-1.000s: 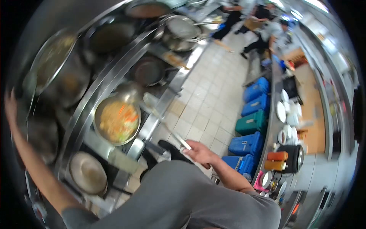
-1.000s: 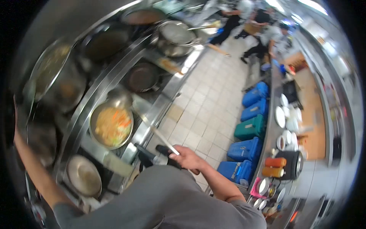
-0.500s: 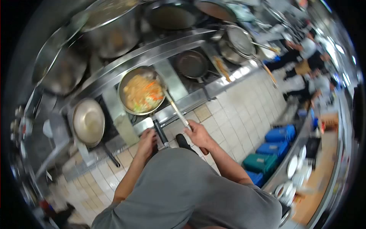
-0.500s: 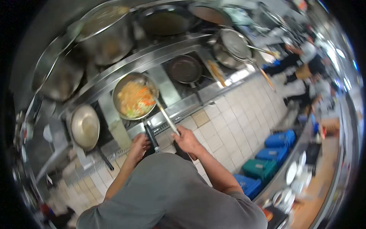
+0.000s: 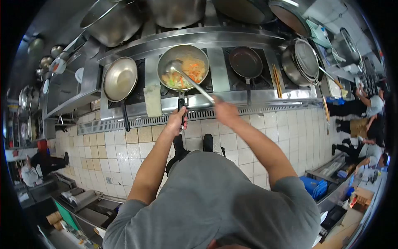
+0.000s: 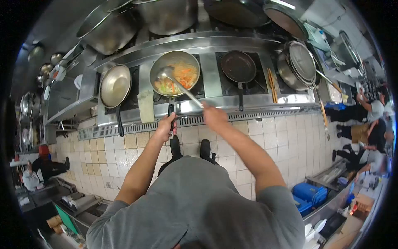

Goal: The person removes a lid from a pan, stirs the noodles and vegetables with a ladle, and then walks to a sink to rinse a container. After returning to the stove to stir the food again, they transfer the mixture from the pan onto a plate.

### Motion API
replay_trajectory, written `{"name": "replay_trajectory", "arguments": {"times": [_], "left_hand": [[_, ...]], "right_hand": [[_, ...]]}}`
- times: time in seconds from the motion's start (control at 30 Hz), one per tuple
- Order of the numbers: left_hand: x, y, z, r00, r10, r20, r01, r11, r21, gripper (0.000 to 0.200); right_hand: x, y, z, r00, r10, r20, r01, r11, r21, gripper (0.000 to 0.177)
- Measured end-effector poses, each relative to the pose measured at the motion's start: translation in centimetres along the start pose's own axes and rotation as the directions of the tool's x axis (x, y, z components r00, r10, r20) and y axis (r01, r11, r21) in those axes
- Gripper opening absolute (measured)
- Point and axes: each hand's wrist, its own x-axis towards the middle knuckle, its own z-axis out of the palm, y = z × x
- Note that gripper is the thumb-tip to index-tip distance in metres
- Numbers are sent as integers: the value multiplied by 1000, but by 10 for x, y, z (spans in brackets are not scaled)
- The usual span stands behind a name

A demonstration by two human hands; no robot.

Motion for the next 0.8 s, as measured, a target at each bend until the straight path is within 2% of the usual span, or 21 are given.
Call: {"name": "replay_trajectory", "arguments": {"times": [0.03, 0.13, 0.23, 0.3, 0.4, 0.53, 0.6, 0.73, 0.8], "left_hand": [[4, -6, -3, 1000, 22, 17, -22, 999, -24, 37], [-3, -8, 4, 999, -12, -31, 11, 999, -45, 36], [3, -17, 9, 1000, 16, -6, -17, 993, -120, 33], [3, -20, 14, 1000, 25, -2, -25, 989, -145, 32], [3, -19, 16, 998, 48, -41, -53, 990, -134, 31], [4, -23, 15, 996, 71, -62, -79, 988, -136, 30], [5, -25, 17, 991, 111, -80, -119, 988, -103, 30], [7, -25, 18, 990, 104, -93, -113, 989, -95, 29], [5, -19, 12, 990, 112, -87, -118, 991, -67, 29]], "right_hand": [[-3, 24, 3, 999, -29, -34, 24, 991, -130, 58], [-24, 45, -36, 1000, -16, -9, 14, 983, -184, 57], [-18, 37, -41, 998, -29, -62, 16, 982, -190, 57], [-5, 23, -33, 984, -97, -151, 72, 985, -160, 54], [-13, 16, -51, 988, -103, -117, 85, 985, -153, 55], [-39, 43, -77, 984, -152, -89, 138, 980, -142, 55], [-41, 31, -85, 990, -75, -121, 63, 992, -107, 54], [-6, -1, -52, 982, 1, -187, -5, 1000, -17, 54], [-17, -10, -45, 999, 37, -18, -37, 998, 49, 47]]}}
